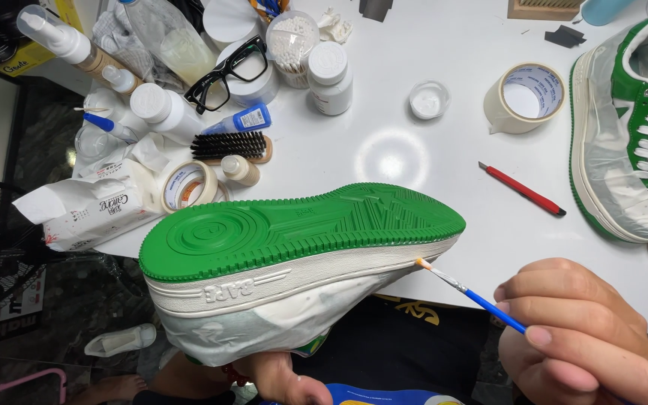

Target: The person holds a sneaker with its upper covered by protective wrap and uses a small paintbrush to apply white paint along the edge of the midsole, reloading the brush from a small jar. They rotate the shoe to reach different sections of the sole edge and set the shoe on the table at the end.

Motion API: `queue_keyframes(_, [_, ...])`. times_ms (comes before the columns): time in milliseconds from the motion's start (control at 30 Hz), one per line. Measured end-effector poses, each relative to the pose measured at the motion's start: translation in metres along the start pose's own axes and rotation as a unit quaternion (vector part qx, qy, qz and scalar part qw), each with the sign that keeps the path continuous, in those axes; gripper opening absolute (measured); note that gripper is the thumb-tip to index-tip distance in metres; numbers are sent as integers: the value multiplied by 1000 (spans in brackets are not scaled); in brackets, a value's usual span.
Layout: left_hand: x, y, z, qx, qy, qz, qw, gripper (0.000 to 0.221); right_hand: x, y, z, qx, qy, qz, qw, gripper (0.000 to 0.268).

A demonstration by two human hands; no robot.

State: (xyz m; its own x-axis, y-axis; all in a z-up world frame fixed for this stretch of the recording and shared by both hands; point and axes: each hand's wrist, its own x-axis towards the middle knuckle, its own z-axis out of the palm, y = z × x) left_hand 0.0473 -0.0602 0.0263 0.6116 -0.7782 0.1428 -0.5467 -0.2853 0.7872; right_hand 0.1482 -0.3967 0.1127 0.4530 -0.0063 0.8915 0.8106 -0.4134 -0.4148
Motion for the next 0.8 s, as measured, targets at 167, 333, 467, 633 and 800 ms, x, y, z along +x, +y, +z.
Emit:
queue_keyframes(167, [18, -11, -5, 14, -18, -15, 1000, 114, 17, -13, 13, 26, 12, 1, 1000, 33])
queue_keyframes(333, [73, -31, -44, 31, -37, -26, 999, 113, 36, -21, 23, 87, -41, 49, 994, 31])
queue_keyframes(467, [74, -27, -49, 151, 2, 3, 988, 111, 32, -7, 21, 119, -40, 40, 991, 31])
queue_keyframes(633, [66, -39, -39, 84, 28, -32, 996, 111, 7, 7, 10, 50, 65, 1, 997, 36])
queue_keyframes(800, [88, -19, -54, 115, -15, -27, 993, 108, 18, -2, 22, 45, 52, 14, 997, 32])
